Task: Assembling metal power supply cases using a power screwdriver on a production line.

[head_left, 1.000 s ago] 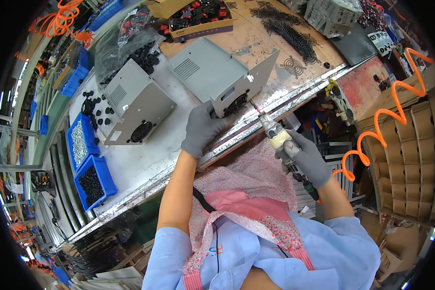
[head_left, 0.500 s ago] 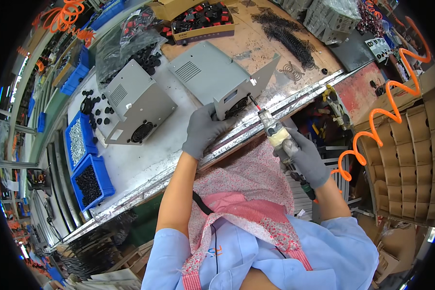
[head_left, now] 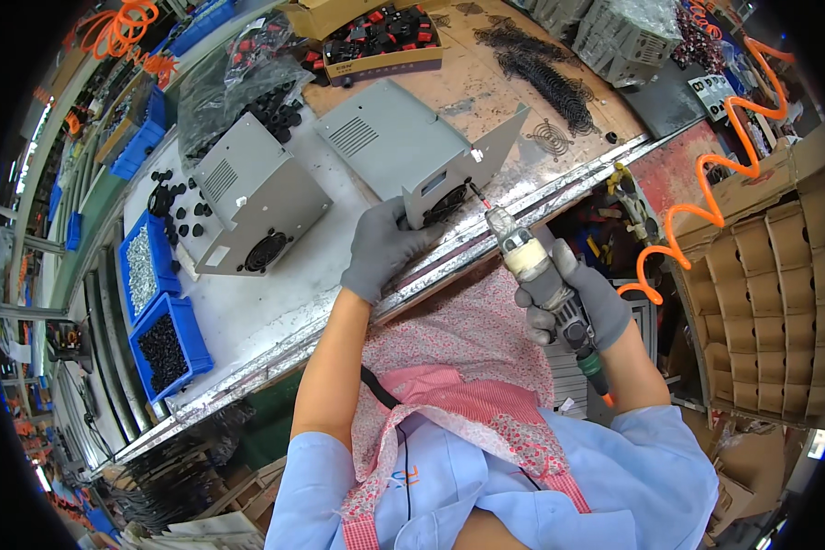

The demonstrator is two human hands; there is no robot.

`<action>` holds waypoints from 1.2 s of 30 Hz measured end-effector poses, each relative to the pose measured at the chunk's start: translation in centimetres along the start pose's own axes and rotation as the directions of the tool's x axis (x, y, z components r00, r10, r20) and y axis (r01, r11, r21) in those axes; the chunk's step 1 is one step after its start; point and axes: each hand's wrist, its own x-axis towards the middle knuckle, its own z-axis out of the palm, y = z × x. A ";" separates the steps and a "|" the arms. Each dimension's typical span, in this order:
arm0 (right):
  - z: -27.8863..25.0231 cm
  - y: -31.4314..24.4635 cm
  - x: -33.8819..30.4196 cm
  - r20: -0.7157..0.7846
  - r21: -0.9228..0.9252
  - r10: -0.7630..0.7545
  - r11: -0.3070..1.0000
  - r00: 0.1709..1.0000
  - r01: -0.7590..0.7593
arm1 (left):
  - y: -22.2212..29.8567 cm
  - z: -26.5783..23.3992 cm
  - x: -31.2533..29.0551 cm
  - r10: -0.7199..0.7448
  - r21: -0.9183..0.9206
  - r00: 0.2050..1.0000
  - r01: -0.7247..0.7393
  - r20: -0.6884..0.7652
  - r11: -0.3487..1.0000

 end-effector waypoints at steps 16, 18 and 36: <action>0.4 -1.3 0.2 -0.042 -0.609 -0.244 0.775 0.969 0.169 | -0.4 0.0 -0.1 0.035 0.052 0.999 -0.034 -0.013 0.998; 0.4 -1.5 0.3 -0.051 -0.668 -0.276 0.723 0.960 0.173 | 0.1 -0.1 -0.4 0.017 0.095 1.000 -0.016 -0.011 0.995; -10.7 -10.4 -6.2 -0.392 -0.784 -0.731 -0.052 0.558 -0.618 | -3.4 -25.5 -19.2 0.580 0.669 0.367 0.571 -0.727 0.477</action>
